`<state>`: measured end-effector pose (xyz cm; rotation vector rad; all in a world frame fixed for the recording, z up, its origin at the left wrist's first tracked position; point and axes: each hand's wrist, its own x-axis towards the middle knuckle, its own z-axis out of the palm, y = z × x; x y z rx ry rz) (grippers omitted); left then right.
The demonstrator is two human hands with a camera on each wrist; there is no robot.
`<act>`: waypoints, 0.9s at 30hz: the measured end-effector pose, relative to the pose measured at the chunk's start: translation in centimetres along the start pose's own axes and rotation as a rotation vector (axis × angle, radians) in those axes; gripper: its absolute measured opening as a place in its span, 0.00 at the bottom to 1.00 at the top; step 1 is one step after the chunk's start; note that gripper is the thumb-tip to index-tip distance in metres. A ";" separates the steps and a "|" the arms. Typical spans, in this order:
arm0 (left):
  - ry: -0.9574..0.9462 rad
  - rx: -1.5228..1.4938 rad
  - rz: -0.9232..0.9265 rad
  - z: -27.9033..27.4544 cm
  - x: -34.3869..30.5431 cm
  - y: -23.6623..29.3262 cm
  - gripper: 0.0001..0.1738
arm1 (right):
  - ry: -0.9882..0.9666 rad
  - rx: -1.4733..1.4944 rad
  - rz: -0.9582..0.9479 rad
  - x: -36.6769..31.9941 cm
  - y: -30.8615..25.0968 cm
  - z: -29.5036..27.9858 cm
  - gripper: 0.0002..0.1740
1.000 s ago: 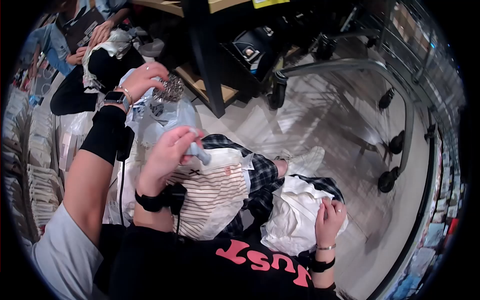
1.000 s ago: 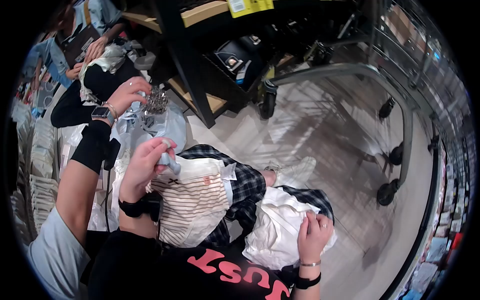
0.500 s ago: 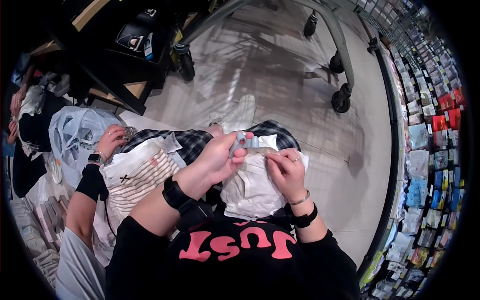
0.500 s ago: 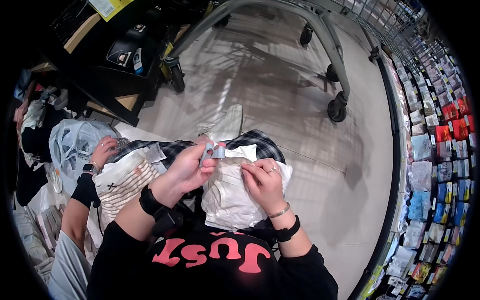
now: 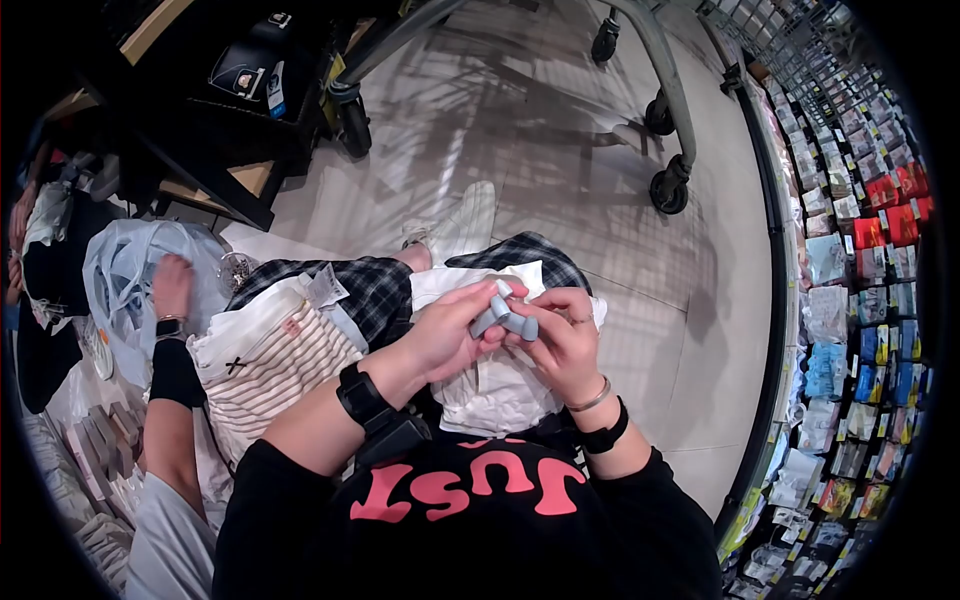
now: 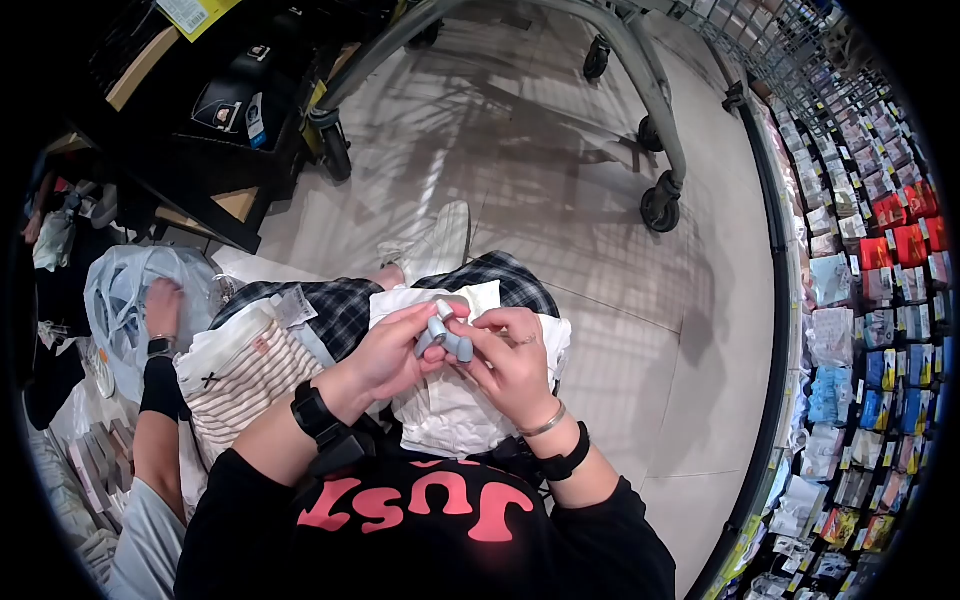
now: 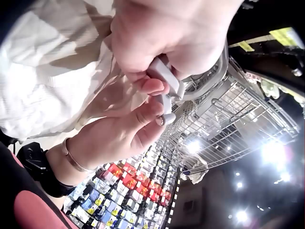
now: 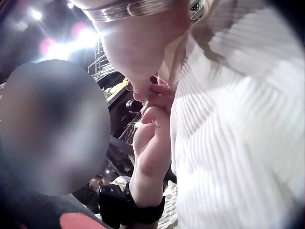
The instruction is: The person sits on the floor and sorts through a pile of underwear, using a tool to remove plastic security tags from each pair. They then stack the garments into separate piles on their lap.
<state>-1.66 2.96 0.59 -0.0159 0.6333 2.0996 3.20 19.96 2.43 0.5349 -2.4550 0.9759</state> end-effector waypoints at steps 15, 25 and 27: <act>0.115 0.394 0.025 1.4 -0.7 -0.6 0.14 | -0.204 -0.025 0.080 1.6 -3.9 0.2 0.25; 0.497 1.345 1.013 2.5 -6.0 8.8 0.12 | -0.148 0.127 -0.065 1.2 -3.8 1.0 0.44; 0.737 1.775 1.460 -0.6 -9.3 13.6 0.11 | -0.135 0.105 -0.048 0.9 -3.5 0.5 0.43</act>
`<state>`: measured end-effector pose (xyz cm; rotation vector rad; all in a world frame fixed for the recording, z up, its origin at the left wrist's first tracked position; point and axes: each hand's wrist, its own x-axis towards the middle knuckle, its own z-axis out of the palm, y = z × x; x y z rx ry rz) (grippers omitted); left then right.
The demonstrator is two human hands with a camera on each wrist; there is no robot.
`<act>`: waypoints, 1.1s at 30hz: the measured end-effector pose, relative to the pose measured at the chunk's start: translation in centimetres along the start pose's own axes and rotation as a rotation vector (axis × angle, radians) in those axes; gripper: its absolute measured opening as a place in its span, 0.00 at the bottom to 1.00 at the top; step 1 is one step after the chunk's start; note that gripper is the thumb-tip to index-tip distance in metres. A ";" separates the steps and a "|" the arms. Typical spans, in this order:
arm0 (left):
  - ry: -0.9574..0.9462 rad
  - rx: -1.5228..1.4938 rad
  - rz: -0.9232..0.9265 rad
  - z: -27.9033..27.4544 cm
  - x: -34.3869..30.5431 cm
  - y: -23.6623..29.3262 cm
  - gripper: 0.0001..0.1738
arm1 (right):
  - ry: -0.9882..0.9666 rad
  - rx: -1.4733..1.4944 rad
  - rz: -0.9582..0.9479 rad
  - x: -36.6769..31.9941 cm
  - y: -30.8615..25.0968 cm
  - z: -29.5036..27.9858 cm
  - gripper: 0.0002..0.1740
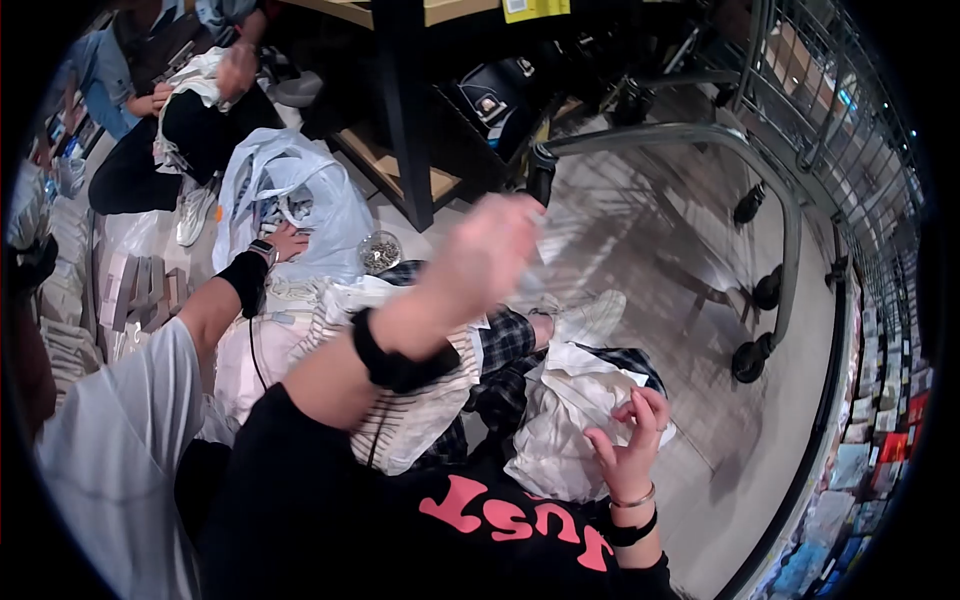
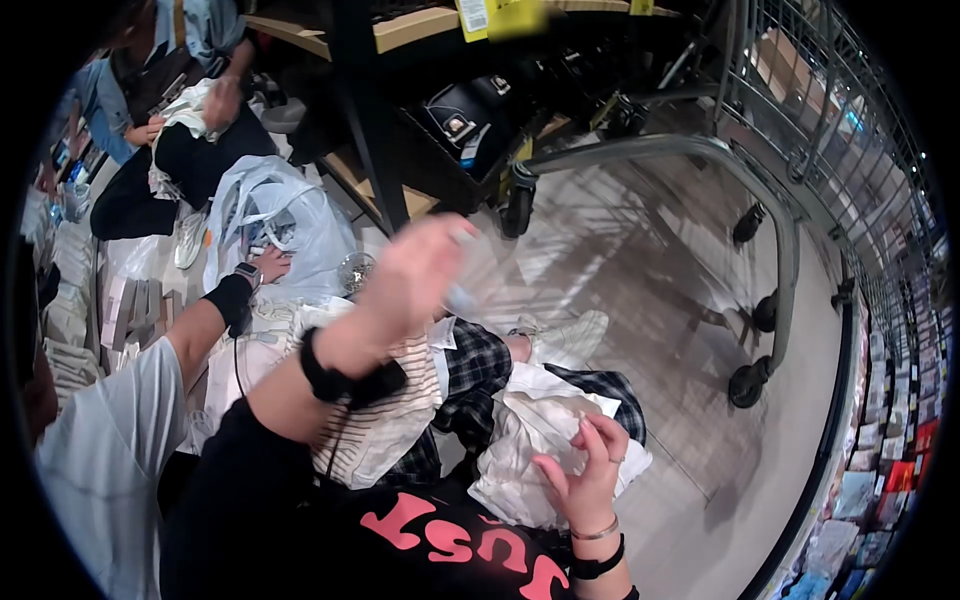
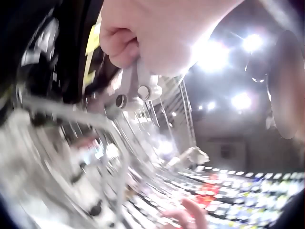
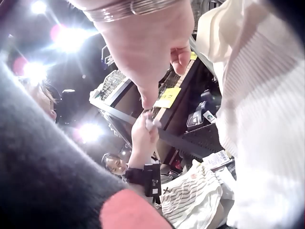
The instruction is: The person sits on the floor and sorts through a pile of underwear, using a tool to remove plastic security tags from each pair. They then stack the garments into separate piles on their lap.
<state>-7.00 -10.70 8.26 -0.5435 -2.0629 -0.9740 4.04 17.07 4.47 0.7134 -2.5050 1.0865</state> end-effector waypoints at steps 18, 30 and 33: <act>0.564 0.424 -1.333 -24.2 -17.7 -33.8 0.20 | -0.020 0.073 0.186 -1.5 1.3 -0.8 0.30; -0.356 0.088 -0.949 -10.9 -3.2 -16.8 0.17 | -0.028 0.011 0.114 0.6 -0.1 -2.0 0.22; -0.790 0.430 -0.663 -9.3 -6.7 -22.8 0.15 | -0.043 -0.002 0.145 0.3 0.1 -2.1 0.21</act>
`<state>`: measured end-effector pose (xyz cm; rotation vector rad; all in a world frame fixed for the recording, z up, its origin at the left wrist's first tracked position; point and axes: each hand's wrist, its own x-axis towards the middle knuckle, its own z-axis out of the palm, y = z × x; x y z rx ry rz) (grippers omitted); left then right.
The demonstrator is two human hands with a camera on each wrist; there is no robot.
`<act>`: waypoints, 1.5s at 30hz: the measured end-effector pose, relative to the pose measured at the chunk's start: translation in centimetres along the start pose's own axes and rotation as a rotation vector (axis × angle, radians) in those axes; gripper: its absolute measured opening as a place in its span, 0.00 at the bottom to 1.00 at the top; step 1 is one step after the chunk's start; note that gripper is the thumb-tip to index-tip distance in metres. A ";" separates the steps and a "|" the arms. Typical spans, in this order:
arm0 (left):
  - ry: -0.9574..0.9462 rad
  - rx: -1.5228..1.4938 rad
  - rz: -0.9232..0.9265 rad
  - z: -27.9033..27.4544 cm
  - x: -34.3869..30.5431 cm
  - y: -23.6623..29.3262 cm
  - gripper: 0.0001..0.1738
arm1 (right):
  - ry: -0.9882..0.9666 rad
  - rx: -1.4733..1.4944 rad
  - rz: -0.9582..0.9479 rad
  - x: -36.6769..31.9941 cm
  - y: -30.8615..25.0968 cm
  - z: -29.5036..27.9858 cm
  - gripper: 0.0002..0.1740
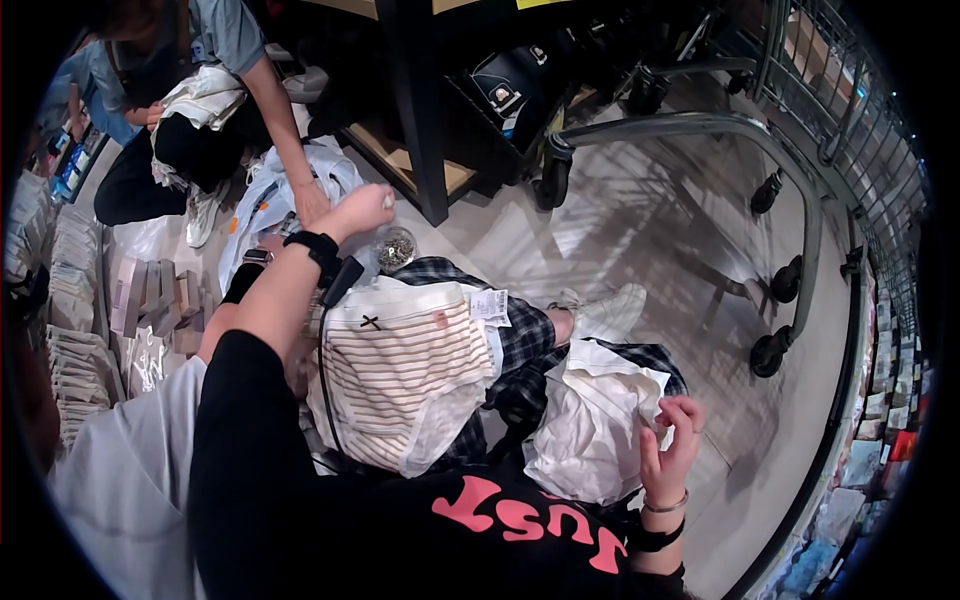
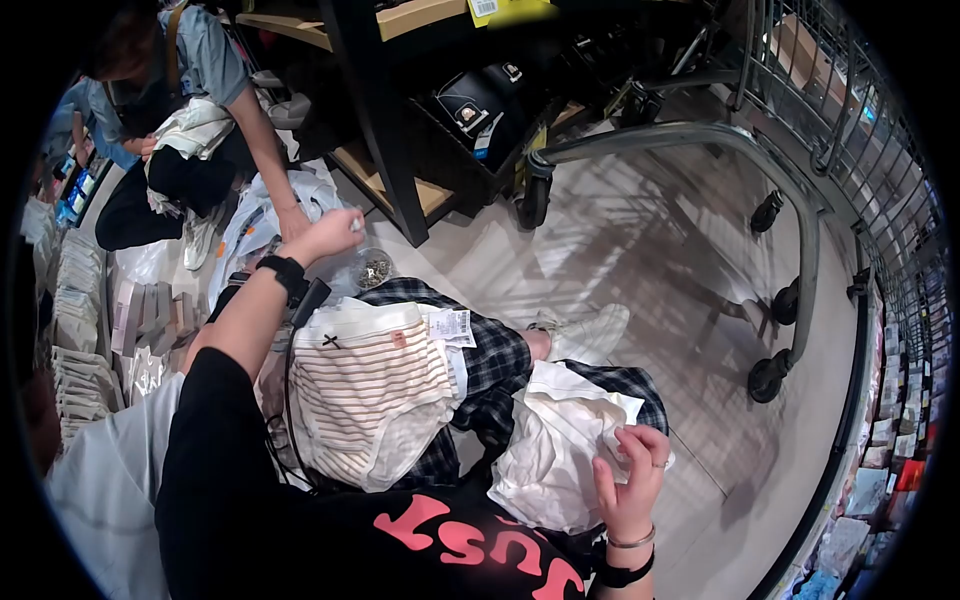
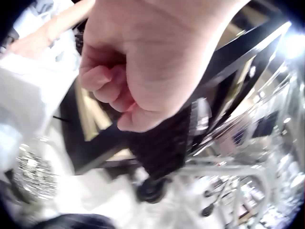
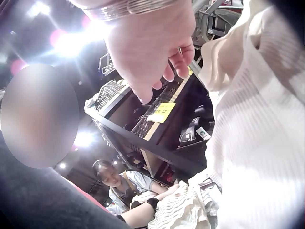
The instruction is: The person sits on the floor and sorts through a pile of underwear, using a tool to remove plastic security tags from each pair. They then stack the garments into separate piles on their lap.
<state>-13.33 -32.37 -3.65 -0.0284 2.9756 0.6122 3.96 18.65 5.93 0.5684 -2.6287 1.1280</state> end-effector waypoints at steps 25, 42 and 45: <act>-0.123 0.724 0.404 10.0 1.8 -4.8 0.06 | -0.054 -0.119 0.107 -0.3 1.0 1.2 0.17; -0.133 0.544 0.227 -2.2 -0.6 5.0 0.06 | 0.025 -0.093 0.102 -0.6 1.3 -0.2 0.16; -0.028 0.551 0.249 -6.1 -2.6 10.1 0.06 | 0.039 -0.085 0.070 0.2 0.7 -0.4 0.15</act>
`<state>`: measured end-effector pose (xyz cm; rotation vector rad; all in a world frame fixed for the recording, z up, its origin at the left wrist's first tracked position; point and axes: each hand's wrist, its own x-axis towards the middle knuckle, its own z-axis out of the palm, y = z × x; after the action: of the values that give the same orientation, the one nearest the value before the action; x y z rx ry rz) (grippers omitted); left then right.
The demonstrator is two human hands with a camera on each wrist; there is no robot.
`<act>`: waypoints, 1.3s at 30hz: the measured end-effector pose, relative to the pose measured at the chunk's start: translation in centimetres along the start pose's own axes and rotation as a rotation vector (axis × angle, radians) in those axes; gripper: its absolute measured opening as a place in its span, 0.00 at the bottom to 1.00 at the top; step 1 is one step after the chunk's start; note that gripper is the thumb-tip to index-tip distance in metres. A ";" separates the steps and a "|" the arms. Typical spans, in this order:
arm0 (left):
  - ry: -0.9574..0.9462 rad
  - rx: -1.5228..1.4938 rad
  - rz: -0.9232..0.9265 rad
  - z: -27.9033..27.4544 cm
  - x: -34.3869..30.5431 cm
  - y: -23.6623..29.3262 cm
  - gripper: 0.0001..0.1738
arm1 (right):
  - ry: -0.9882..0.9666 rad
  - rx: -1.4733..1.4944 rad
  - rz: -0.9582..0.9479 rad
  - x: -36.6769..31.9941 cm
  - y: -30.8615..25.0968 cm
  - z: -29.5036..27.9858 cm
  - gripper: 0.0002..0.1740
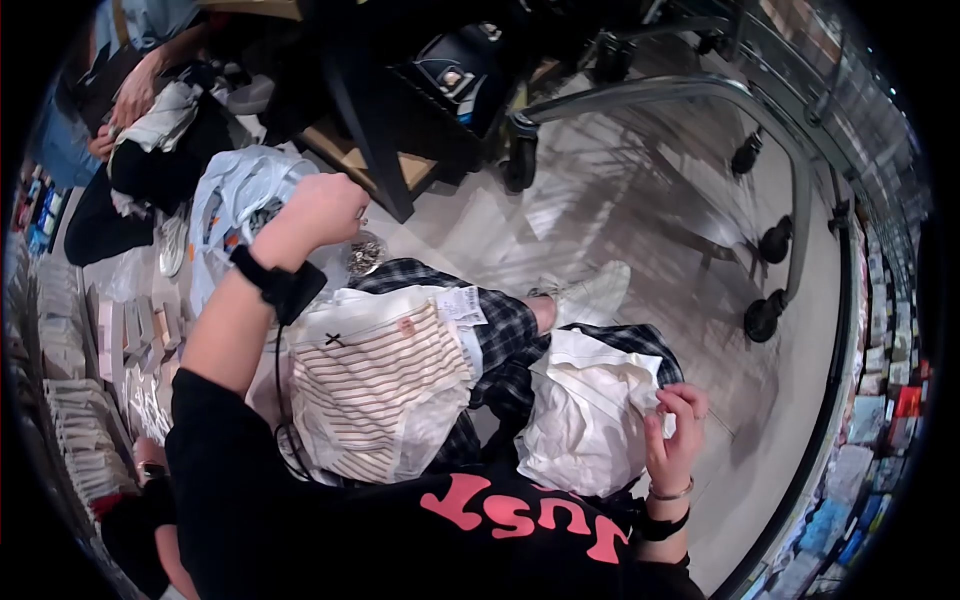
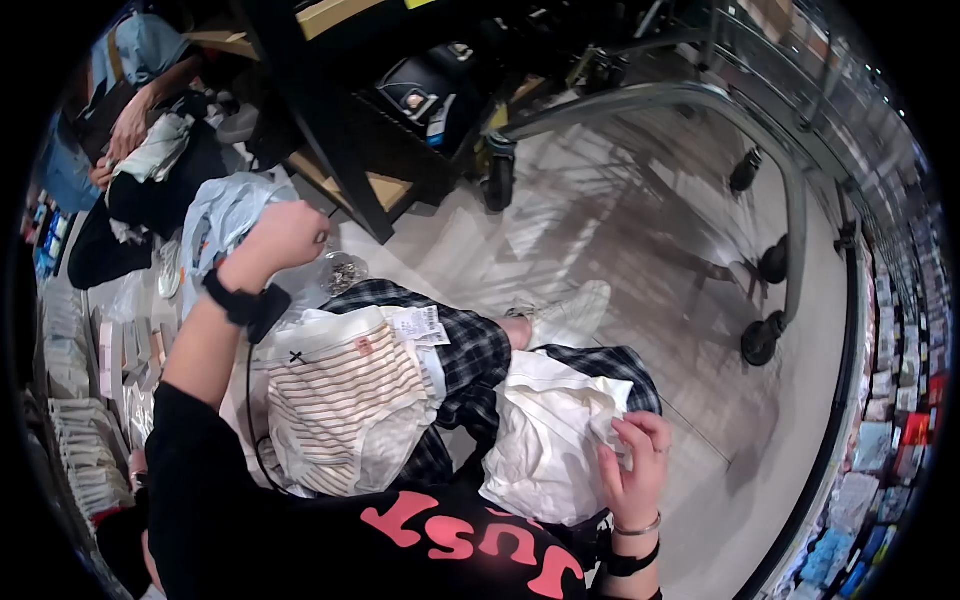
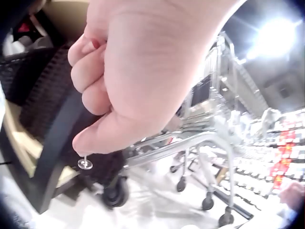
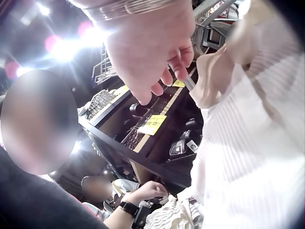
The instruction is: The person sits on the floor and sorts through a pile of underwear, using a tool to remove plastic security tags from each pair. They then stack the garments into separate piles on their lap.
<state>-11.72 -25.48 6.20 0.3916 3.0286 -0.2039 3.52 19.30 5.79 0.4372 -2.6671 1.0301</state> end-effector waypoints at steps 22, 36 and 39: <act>-0.485 -1.285 0.678 -4.4 -1.2 28.5 0.09 | 0.103 0.645 0.146 -3.5 0.2 -0.6 0.09; 0.249 -0.993 0.520 3.0 1.2 28.3 0.14 | -0.053 0.029 -0.236 -1.7 -0.3 1.9 0.13; 0.309 -1.017 0.516 2.9 1.3 28.5 0.12 | 0.088 -0.019 -0.098 -1.5 0.3 1.5 0.12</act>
<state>-5.43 1.80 -0.21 1.0807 2.6566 1.4357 4.58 18.78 4.01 0.5021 -2.5488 0.9723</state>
